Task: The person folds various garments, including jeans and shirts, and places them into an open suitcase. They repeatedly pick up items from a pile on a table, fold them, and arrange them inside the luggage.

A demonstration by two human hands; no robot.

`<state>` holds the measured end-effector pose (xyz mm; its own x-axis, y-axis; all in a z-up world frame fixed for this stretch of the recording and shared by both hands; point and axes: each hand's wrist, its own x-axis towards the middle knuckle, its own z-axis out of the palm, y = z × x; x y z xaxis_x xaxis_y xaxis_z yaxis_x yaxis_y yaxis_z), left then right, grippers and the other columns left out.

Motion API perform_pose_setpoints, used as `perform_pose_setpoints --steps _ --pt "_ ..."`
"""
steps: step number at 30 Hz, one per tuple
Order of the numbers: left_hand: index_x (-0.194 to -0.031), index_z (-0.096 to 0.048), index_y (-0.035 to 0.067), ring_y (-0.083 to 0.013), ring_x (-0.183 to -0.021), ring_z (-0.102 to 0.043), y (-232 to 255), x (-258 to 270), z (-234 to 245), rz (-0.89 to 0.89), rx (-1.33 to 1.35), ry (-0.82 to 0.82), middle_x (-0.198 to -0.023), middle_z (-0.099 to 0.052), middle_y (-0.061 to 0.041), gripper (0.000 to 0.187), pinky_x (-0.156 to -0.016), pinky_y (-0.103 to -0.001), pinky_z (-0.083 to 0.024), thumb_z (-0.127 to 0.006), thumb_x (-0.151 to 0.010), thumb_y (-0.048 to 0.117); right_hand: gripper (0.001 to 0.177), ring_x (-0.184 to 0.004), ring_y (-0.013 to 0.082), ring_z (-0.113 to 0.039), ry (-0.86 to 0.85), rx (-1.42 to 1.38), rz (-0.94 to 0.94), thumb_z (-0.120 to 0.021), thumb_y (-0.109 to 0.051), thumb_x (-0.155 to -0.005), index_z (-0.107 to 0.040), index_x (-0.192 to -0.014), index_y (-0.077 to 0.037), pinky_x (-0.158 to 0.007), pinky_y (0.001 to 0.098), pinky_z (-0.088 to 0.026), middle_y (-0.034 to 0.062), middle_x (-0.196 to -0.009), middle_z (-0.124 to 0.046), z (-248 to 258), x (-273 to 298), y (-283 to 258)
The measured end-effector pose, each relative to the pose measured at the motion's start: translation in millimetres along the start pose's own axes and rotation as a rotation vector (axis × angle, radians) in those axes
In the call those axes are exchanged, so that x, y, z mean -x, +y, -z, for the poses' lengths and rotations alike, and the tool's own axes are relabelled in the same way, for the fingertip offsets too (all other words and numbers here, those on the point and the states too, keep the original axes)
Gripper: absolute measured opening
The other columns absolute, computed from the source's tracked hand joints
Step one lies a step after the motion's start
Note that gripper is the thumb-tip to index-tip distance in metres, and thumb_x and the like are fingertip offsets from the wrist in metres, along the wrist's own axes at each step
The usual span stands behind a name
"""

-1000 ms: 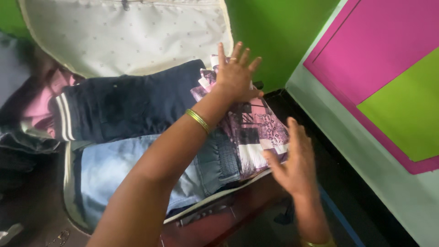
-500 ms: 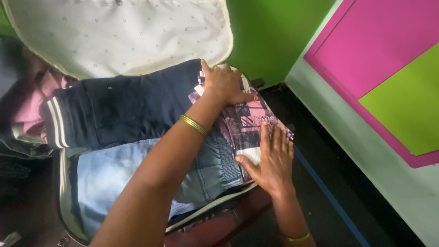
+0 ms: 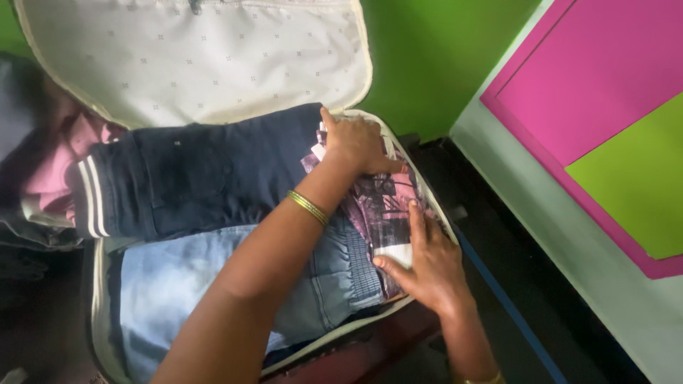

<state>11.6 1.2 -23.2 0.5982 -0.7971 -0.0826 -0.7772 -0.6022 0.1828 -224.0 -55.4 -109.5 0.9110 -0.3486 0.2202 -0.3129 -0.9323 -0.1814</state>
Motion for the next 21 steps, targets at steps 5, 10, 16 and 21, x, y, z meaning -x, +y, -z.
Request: perform_pose_setpoints --steps 5,10,16,21 --pt "-0.145 -0.053 0.009 -0.0419 -0.140 -0.046 -0.7 -1.6 -2.7 0.002 0.039 0.024 -0.149 -0.051 -0.019 0.114 -0.117 -0.075 -0.006 -0.064 -0.066 0.089 0.118 -0.131 0.0541 -0.049 0.076 0.002 0.023 -0.060 -0.077 -0.078 -0.024 -0.158 0.003 -0.100 0.0568 -0.046 0.0409 -0.143 -0.044 -3.3 2.7 0.4" --pt "-0.156 -0.036 0.010 -0.0404 -0.140 -0.047 -4.5 2.4 -13.1 0.014 0.100 0.146 -0.147 -0.050 -0.021 0.121 -0.120 -0.070 -0.003 -0.066 -0.067 0.086 0.111 -0.133 0.0536 -0.047 0.135 -0.034 0.086 -0.062 -0.070 -0.083 -0.026 -0.157 0.004 -0.105 0.0569 -0.042 0.0395 -0.147 -0.044 -7.3 8.2 2.9" --pt "-0.152 -0.034 0.007 -0.0385 -0.151 -0.028 -12.9 -6.8 -38.1 -0.106 0.115 0.446 -0.158 -0.036 -0.024 0.096 -0.119 -0.068 0.000 -0.062 -0.087 0.072 0.093 -0.146 0.0463 -0.043 0.221 -0.318 0.145 -0.071 -0.052 -0.087 -0.038 -0.157 -0.001 -0.118 0.0520 -0.033 0.0309 -0.156 -0.045 -8.5 19.0 21.8" --pt "-0.158 -0.032 0.017 -0.0337 -0.156 -0.023 -25.7 29.0 -34.5 -0.241 0.275 0.461 -0.165 -0.031 -0.018 0.086 -0.121 -0.072 0.001 -0.064 -0.092 0.061 0.083 -0.154 0.0364 -0.042 0.222 -0.547 0.080 -0.074 -0.048 -0.089 -0.043 -0.157 -0.011 -0.125 0.0531 -0.029 0.0200 -0.163 -0.045 1.8 32.7 22.2"
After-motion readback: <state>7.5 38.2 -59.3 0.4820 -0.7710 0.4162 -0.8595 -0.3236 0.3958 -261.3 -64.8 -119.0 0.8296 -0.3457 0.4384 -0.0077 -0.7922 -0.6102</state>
